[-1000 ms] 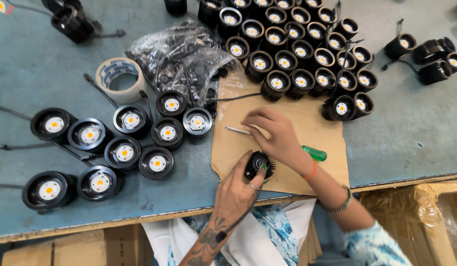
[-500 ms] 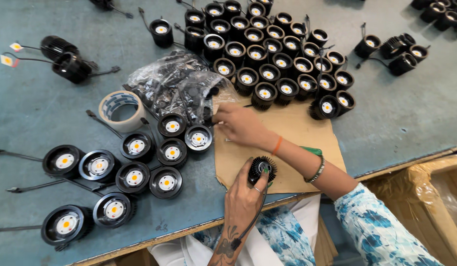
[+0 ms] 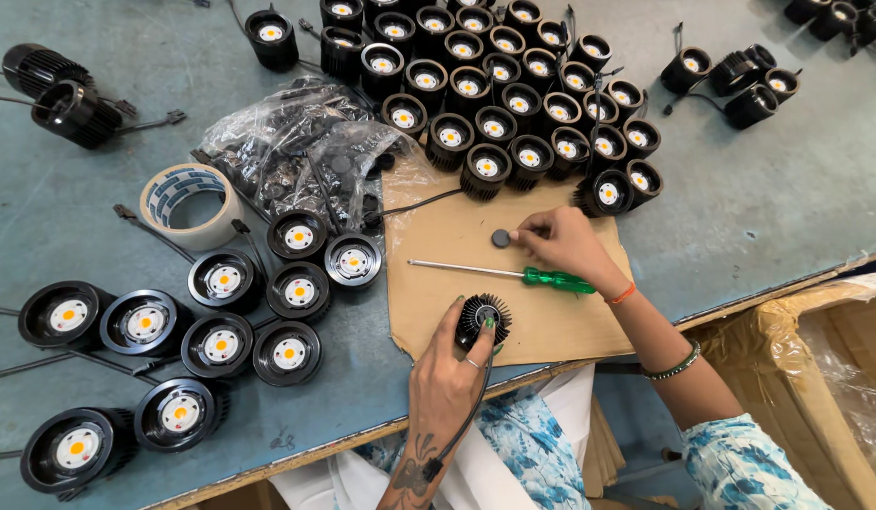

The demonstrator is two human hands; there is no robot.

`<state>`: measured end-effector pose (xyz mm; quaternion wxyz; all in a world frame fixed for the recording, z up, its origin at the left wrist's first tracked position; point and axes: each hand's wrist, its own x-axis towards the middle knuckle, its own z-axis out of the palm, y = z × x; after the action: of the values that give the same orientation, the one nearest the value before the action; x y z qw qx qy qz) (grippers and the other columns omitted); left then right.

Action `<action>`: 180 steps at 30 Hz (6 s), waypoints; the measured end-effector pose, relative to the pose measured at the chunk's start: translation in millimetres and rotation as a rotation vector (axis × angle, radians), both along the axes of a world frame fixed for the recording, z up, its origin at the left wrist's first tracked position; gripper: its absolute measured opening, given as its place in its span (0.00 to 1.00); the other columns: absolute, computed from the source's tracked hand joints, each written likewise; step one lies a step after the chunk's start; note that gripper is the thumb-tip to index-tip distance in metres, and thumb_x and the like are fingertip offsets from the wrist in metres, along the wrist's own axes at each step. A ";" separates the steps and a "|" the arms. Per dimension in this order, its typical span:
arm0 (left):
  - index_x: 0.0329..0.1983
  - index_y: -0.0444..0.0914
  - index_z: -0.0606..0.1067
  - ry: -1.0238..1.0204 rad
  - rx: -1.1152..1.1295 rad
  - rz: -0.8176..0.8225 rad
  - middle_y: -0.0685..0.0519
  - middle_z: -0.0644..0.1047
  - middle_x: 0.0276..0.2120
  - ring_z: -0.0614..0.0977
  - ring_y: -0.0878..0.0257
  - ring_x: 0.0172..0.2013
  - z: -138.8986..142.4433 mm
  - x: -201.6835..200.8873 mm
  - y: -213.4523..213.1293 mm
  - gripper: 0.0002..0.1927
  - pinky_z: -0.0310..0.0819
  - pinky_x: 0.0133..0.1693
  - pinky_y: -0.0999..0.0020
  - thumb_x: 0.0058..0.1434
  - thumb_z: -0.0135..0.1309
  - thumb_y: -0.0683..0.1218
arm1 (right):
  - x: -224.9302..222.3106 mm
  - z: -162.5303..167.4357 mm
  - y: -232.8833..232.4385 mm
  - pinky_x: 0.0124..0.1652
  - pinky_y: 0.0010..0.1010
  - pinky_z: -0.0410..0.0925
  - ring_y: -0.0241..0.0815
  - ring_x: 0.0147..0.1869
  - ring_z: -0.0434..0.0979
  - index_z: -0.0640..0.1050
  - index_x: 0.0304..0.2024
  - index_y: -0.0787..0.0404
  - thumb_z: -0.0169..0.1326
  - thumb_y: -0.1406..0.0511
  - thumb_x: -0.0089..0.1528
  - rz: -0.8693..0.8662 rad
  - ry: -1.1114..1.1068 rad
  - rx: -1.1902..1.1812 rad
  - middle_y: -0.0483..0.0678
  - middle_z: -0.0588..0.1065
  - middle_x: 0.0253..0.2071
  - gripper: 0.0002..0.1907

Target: The person picks up black LED light units from a table, inserts a small circular component into the center, and tightens it with a green-handled screwdriver. The person repeats this process for several units, placing the finished lights on the table.

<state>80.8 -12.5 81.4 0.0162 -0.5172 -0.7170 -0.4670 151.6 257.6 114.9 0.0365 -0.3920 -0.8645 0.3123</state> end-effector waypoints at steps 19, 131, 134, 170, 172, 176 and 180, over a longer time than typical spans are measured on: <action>0.47 0.39 0.81 0.254 0.076 0.072 0.46 0.72 0.55 0.79 0.46 0.57 -0.9 10.0 -9.2 0.13 0.77 0.57 0.53 0.58 0.61 0.39 | -7.1 22.4 -15.4 0.41 0.39 0.72 0.50 0.38 0.79 0.83 0.44 0.61 0.62 0.68 0.57 0.518 0.239 0.284 0.52 0.77 0.42 0.12; 0.48 0.39 0.83 -0.197 -0.217 -0.182 0.51 0.79 0.42 0.82 0.54 0.44 60.8 -31.7 19.7 0.17 0.78 0.44 0.60 0.53 0.65 0.39 | 77.7 -5.2 -105.9 0.50 0.26 0.67 0.36 0.47 0.72 0.75 0.64 0.66 0.62 0.69 0.61 0.290 0.627 -0.438 0.44 0.74 0.43 0.28; 0.48 0.41 0.83 -0.303 -0.247 -0.203 0.50 0.76 0.46 0.82 0.56 0.47 58.6 -34.0 20.7 0.19 0.80 0.50 0.61 0.52 0.65 0.37 | 77.6 -7.7 -107.1 0.44 0.27 0.66 0.36 0.42 0.71 0.76 0.61 0.65 0.62 0.67 0.59 0.214 0.569 -0.466 0.45 0.74 0.38 0.27; 0.42 0.48 0.85 -0.191 -0.624 -0.136 0.58 0.80 0.49 0.85 0.56 0.44 95.9 -31.5 41.9 0.16 0.78 0.39 0.62 0.49 0.68 0.44 | 100.0 -8.0 -94.9 0.23 0.29 0.63 0.36 0.22 0.61 0.66 0.27 0.61 0.36 0.50 0.78 -0.026 1.601 -0.801 0.46 0.64 0.27 0.29; 0.42 0.49 0.86 -0.162 -0.587 -0.185 0.58 0.79 0.49 0.84 0.55 0.45 92.7 -38.2 41.0 0.16 0.78 0.40 0.61 0.49 0.67 0.44 | 93.1 1.3 -91.3 0.23 0.30 0.61 0.35 0.20 0.58 0.64 0.25 0.61 0.35 0.49 0.79 0.030 1.567 -0.816 0.46 0.62 0.24 0.32; 0.40 0.52 0.86 -0.199 -0.583 -0.227 0.59 0.79 0.48 0.83 0.56 0.43 85.8 -49.8 41.4 0.16 0.77 0.41 0.61 0.47 0.70 0.47 | 57.4 12.3 -97.2 0.19 0.27 0.57 0.34 0.16 0.55 0.60 0.20 0.61 0.39 0.49 0.77 0.179 1.551 -0.983 0.46 0.59 0.19 0.35; 0.39 0.52 0.86 -0.192 -0.560 -0.265 0.59 0.79 0.46 0.82 0.57 0.46 74.8 -58.7 40.8 0.15 0.75 0.43 0.61 0.45 0.70 0.48 | 23.5 15.4 -107.3 0.22 0.29 0.55 0.37 0.17 0.55 0.60 0.17 0.62 0.44 0.49 0.75 0.412 1.477 -0.811 0.49 0.61 0.17 0.35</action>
<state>22.0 28.3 156.2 -0.2553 -0.5438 -0.7424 -0.2966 175.1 150.3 130.3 0.3885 0.0927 -0.4951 0.7716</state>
